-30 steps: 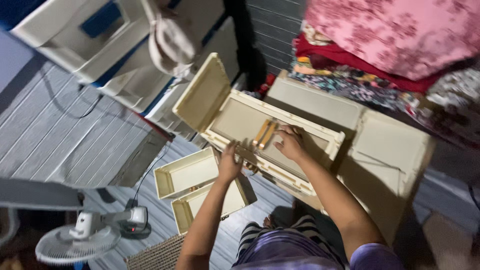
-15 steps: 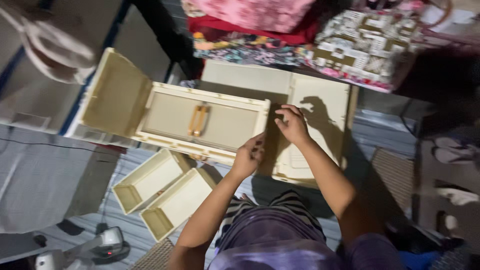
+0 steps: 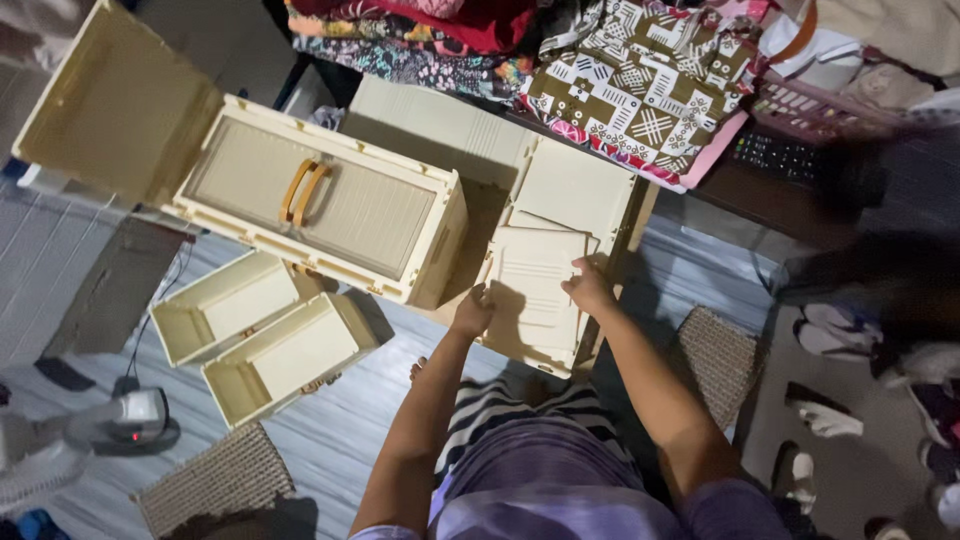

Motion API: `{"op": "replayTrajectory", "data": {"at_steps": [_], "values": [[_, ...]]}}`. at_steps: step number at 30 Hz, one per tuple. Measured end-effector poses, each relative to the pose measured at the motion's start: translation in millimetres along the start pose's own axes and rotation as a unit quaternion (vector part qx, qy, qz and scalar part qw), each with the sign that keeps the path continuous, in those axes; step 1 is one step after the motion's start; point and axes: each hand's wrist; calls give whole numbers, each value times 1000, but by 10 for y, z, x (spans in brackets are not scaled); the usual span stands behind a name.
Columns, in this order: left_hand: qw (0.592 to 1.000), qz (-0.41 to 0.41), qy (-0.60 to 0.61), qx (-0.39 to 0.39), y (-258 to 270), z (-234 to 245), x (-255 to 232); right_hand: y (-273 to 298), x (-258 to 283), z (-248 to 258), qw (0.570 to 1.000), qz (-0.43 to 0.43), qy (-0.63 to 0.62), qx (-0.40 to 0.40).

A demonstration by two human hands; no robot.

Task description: The person assembles a modular plastic storage unit by hand, connecting side panels, a base, and a front door with a mesh window. The person aligns and snaps the plastic pieces together to form a box-like structure.

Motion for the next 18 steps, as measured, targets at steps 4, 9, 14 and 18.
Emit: {"op": "replayTrajectory", "data": {"at_steps": [4,9,14,18], "values": [[996,68,-48,-24,91,-107,22,-44,-42,5,995,-16,-93,19],[997,46,15,-65,142,-186,25,-92,-87,21,980,-142,-127,60],[929,130,346,15,180,-256,-20,-146,-32,2,989,-60,-121,-55],[925,167,339,30,266,-229,-213,-260,21,73,972,3,-214,-102]]}}
Point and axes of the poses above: each hand's wrist, its own y-axis away from the middle knuckle, its own z-axis out of the back of the hand, x = y × z, and after that the axes turned 9 degrees about -x, right-handed
